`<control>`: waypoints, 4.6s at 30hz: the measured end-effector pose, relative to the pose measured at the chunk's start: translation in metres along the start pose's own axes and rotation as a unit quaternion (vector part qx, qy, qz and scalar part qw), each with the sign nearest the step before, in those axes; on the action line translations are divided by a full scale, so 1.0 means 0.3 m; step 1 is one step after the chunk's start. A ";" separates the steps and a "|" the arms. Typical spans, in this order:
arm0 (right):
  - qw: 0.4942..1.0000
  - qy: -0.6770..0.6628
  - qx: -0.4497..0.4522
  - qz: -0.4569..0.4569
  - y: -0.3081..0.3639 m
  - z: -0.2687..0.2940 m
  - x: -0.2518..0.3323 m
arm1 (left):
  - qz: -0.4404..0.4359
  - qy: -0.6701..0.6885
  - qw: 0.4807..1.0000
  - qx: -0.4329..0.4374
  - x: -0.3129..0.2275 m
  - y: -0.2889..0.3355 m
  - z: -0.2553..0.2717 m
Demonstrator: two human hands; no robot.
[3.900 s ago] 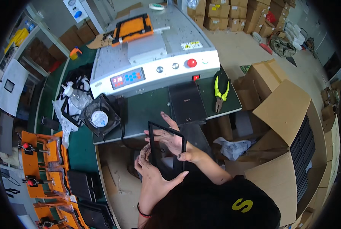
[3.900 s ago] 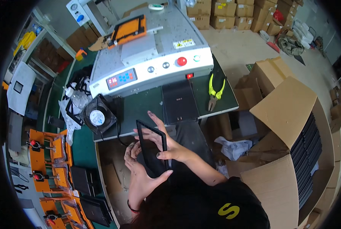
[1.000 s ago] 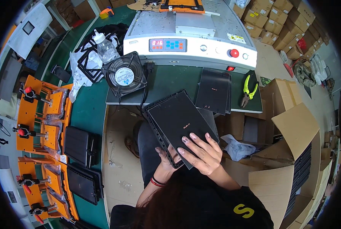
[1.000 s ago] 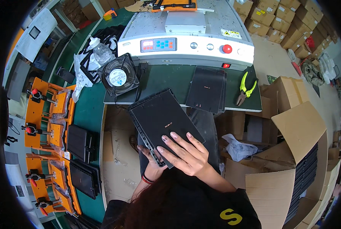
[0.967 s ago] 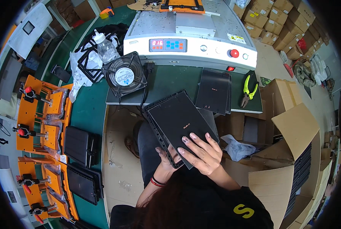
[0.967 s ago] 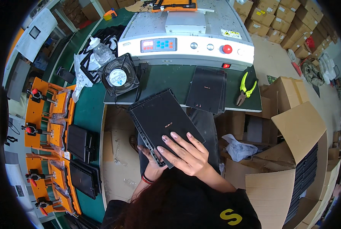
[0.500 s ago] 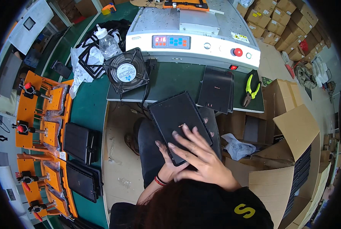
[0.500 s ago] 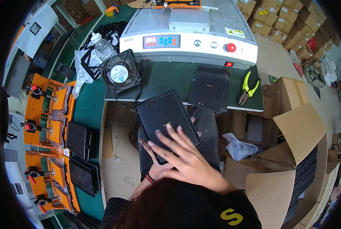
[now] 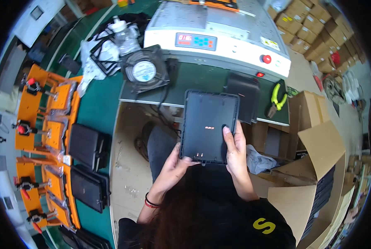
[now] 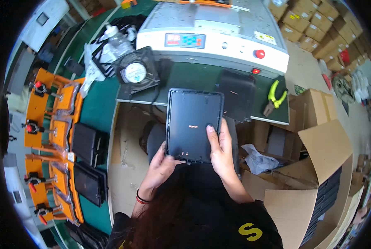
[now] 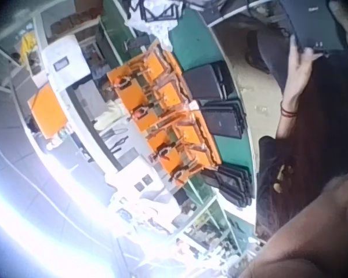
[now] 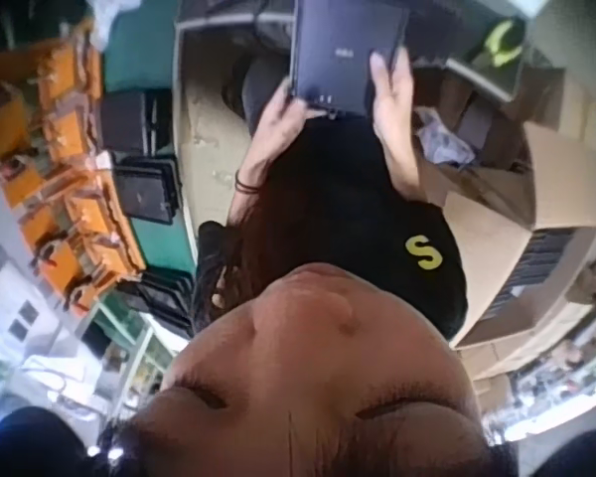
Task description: The person assembles black rectangular electronic units by hand, using a manual press machine to secure components. They repeatedly pick up units, place them into the press, operate the lever, and then stack the finished units into a cardboard box.
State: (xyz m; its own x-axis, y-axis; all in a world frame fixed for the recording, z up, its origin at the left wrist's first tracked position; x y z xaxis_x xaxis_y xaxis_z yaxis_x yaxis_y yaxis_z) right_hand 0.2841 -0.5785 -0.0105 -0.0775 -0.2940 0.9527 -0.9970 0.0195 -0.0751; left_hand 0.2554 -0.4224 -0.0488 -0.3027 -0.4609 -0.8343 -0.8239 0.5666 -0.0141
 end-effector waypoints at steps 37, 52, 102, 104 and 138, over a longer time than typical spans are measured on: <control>0.866 0.150 0.476 0.037 -0.140 -1.075 -0.070 | -0.270 -0.775 0.287 -0.494 -1.143 0.752 0.559; 0.865 0.110 0.464 -0.155 -0.285 -1.202 -0.191 | -0.248 -0.850 0.087 -0.457 -1.425 0.617 0.798; 0.643 0.461 0.531 0.305 -0.450 -1.668 -0.473 | 0.094 -0.537 0.716 -0.436 -0.804 0.830 0.814; 0.636 0.497 0.521 0.277 -0.468 -1.689 -0.486 | 0.099 -0.524 0.722 -0.441 -0.820 0.821 0.827; 0.772 0.040 0.524 -0.358 -0.410 -1.779 -0.682 | -0.232 0.076 0.823 -0.513 -0.921 0.975 1.202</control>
State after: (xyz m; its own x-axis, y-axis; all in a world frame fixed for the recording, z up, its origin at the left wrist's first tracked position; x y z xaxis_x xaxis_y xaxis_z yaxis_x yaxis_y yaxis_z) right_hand 0.4207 -0.0108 -0.0390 0.4505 0.1896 0.8724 -0.2371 -0.9167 0.3217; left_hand 0.2709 0.1169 -0.0212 0.1664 -0.5886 -0.7911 -0.8146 -0.5342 0.2261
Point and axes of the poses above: each hand's wrist, its own y-axis away from the middle knuckle, its own z-axis out of the back of the hand, x = y × z, the point moved 7 cm from there along -y, towards the middle knuckle, and after that the axes turned 12 degrees about x, right-handed, at the moved point
